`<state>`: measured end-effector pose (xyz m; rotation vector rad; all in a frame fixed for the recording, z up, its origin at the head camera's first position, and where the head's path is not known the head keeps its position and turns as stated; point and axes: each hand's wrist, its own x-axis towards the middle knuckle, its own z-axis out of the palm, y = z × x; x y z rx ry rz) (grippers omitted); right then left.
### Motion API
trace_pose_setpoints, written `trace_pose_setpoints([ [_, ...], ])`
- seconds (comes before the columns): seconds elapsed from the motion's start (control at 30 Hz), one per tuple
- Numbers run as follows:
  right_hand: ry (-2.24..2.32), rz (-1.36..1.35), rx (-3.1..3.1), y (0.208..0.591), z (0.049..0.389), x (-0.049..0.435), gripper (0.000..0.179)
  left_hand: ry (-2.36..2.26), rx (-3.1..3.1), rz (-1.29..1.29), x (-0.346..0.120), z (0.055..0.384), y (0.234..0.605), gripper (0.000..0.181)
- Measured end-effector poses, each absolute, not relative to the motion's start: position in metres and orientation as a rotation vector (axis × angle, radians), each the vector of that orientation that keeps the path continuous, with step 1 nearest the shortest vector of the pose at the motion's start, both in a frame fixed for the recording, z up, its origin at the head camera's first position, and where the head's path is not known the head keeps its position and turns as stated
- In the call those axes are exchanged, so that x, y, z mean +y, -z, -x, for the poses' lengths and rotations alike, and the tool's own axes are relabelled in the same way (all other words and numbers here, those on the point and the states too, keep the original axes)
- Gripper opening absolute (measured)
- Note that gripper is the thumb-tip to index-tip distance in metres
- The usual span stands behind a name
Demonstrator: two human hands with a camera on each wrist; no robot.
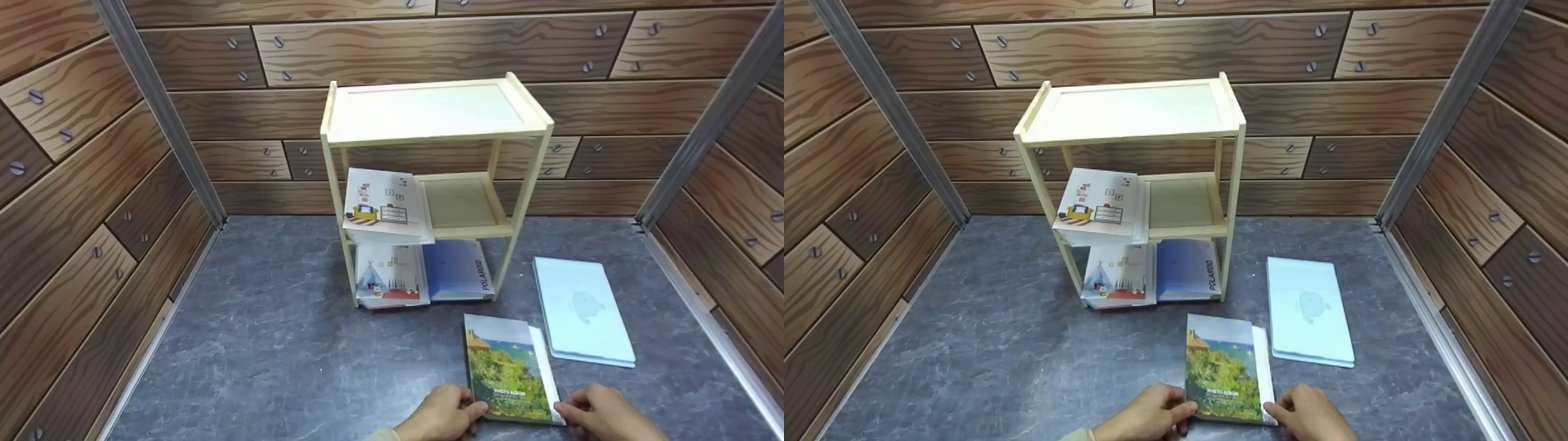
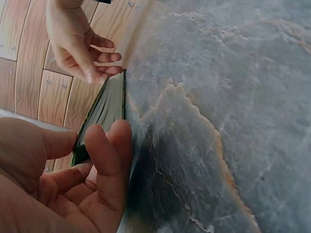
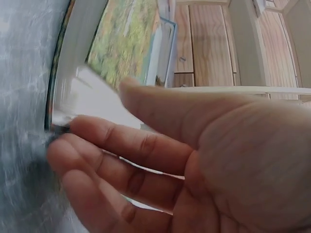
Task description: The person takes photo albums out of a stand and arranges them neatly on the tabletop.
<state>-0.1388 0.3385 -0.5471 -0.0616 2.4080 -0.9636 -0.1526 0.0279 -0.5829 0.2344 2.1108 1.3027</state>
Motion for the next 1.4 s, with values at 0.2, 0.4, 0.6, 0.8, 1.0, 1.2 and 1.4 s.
trace_pose_setpoints([
  [0.2, 0.984, 0.095, 2.406, 0.545, 0.138, 0.337, 0.042, -1.329, 2.125, -0.254, 0.027, 0.149, 0.577, 0.027],
  [0.4, 0.994, 0.130, 2.415, 0.545, 0.138, 0.338, 0.043, -1.341, 2.154, -0.267, 0.025, 0.147, 0.574, 0.024],
  [0.6, 1.019, 0.225, 2.431, 0.542, 0.143, 0.338, 0.042, -1.352, 2.143, -0.251, 0.019, 0.148, 0.570, 0.025],
  [0.8, 0.973, 0.388, 2.593, 0.538, 0.149, 0.332, 0.034, -1.399, 2.145, -0.272, 0.012, 0.147, 0.563, 0.026],
  [1.0, 1.013, 0.373, 2.550, 0.528, 0.162, 0.322, 0.033, -1.434, 2.167, -0.290, 0.004, 0.150, 0.557, 0.028],
  [1.2, 1.015, 0.391, 2.571, 0.516, 0.171, 0.310, 0.031, -1.461, 2.226, -0.349, -0.009, 0.159, 0.546, 0.028],
  [1.4, 0.998, 0.366, 2.575, 0.500, 0.183, 0.294, 0.037, -1.499, 2.317, -0.402, -0.024, 0.172, 0.532, 0.022],
])
